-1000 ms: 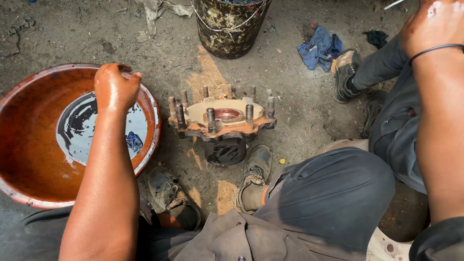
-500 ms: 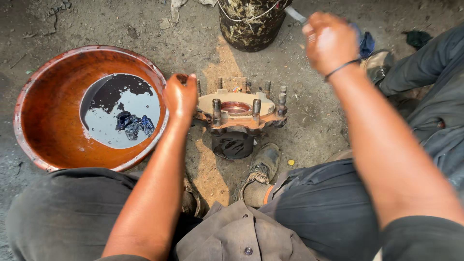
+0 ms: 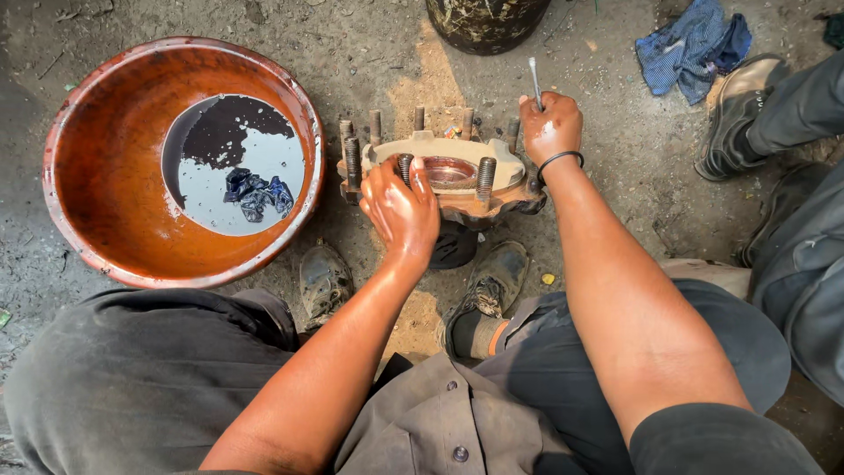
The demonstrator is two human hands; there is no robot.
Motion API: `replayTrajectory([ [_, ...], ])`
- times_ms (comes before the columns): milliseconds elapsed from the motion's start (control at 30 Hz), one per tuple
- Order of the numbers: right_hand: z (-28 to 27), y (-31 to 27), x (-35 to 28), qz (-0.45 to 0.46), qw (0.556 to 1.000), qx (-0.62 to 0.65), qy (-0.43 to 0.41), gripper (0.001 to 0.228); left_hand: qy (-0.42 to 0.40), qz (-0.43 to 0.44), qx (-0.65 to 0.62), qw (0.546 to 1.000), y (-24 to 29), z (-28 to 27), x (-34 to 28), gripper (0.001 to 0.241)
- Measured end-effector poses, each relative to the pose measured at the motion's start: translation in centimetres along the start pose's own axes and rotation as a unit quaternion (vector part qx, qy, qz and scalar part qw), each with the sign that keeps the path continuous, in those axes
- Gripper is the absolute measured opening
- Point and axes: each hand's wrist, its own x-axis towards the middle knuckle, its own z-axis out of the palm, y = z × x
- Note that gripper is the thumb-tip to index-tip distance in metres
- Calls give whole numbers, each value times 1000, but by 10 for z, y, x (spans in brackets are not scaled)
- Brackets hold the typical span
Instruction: The person cleans a greased mechanical part by hand, dipping a cloth into a basin of liquid and wiping the part's interior and exterior surfaces. The person also uses a metal tool to scrape the part's interior.
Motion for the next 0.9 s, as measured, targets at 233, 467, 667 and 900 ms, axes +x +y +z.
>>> replayTrajectory([
  [233,2,4,3,45,995,85,10,30,67,50,10,996,0,5,-7,33],
  [467,15,35,19,-11,987,155,37,26,61,18,-4,998,11,5,6,32],
  [667,15,37,53,161,976,102,-102,19,7,6,11,1000,34,10,66,30],
  [900,26,47,8,144,984,-68,-83,27,-78,225,4,971,24,31,145,27],
])
